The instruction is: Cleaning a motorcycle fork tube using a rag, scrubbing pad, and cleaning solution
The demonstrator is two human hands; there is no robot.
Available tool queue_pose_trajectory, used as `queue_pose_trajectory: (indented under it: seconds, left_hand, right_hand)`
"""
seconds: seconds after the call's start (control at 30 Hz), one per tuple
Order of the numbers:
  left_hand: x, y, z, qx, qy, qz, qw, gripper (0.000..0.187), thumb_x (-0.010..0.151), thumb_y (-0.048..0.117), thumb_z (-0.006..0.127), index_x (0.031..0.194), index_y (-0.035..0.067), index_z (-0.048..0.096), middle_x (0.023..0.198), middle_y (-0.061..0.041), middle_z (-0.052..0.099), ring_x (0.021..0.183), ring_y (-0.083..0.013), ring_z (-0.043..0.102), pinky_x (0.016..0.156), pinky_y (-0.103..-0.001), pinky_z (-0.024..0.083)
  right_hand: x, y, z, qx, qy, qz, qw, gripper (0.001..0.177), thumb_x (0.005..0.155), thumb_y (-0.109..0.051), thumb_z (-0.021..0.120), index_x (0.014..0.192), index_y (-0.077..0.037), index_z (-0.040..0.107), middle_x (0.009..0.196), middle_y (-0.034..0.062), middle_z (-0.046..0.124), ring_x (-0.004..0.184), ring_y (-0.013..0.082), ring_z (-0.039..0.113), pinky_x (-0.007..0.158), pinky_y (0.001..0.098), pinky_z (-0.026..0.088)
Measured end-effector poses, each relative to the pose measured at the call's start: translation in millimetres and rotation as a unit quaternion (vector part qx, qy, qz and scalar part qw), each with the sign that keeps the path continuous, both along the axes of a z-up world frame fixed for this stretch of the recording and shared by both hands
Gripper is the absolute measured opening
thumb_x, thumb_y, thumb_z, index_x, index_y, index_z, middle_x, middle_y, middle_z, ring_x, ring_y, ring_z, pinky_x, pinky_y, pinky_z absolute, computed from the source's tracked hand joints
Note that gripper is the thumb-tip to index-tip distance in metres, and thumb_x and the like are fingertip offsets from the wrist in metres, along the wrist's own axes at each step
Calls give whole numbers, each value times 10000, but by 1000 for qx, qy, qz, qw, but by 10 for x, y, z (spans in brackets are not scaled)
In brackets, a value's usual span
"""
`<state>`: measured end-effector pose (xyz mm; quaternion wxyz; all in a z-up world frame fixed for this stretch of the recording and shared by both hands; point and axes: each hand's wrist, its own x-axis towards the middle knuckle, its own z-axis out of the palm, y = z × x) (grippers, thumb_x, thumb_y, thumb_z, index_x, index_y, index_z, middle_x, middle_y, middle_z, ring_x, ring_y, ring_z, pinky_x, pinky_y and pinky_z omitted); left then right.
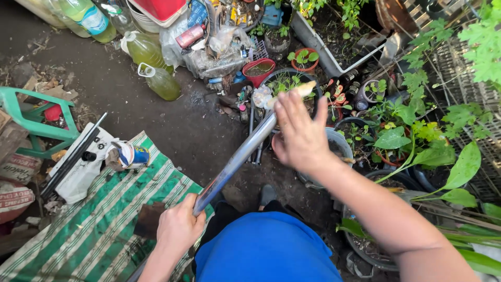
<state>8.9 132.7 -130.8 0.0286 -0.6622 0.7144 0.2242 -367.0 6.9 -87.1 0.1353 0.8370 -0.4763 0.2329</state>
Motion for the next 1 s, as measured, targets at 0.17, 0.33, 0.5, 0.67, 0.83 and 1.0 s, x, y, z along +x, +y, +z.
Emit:
queue_pose_trajectory:
  seconds: [0.17,0.33,0.5,0.67,0.83,1.0]
  left_hand:
    - [-1,72,-57,0,-8,17,1000,241,924,379,688,1106,244,606,737,-81,740,721,-482,700,647,-621,529]
    - [-42,62,-122,-12,25,26,999,242,921,367,706,1080,225,592,720,-86,720,688,-460,702,609,-598,531]
    - [-14,7,-183,-15,36,29,999,255,921,351,720,1094,217,588,751,-74,726,681,-417,711,604,-569,540]
    - [142,-4,-321,-68,73,19,995,230,932,282,711,1121,182,627,707,-75,687,605,-393,668,530,-541,512]
    - [326,8,-470,-153,79,-4,985,277,877,233,711,1135,155,644,711,-88,686,604,-413,654,499,-556,491]
    - [378,-10,-426,-153,82,-3,985,300,879,227,713,1157,142,639,719,-91,705,625,-405,702,516,-556,534]
  right_hand:
    - [284,422,-93,67,-31,154,985,674,984,-338,649,1603,-74,610,1674,160,615,1594,353,548,1239,845,130]
    - [58,-182,-114,-59,-253,88,962,320,1079,-194,804,1376,-83,761,1550,222,657,1534,456,535,1343,670,325]
    - [518,-224,-110,-91,-418,44,903,396,1066,-174,822,1439,-112,705,1696,322,441,1630,554,418,1395,705,398]
    - [923,-236,-71,57,-740,59,667,779,1060,-85,800,1673,-55,320,1766,261,384,1705,377,336,1369,492,427]
    - [1064,-354,258,168,-797,27,579,366,1100,-299,667,1278,-30,495,1133,245,724,810,382,820,726,501,749]
    - [1191,-506,166,176,-836,-27,519,261,1150,-328,569,1116,-74,517,807,230,742,533,313,730,528,455,716]
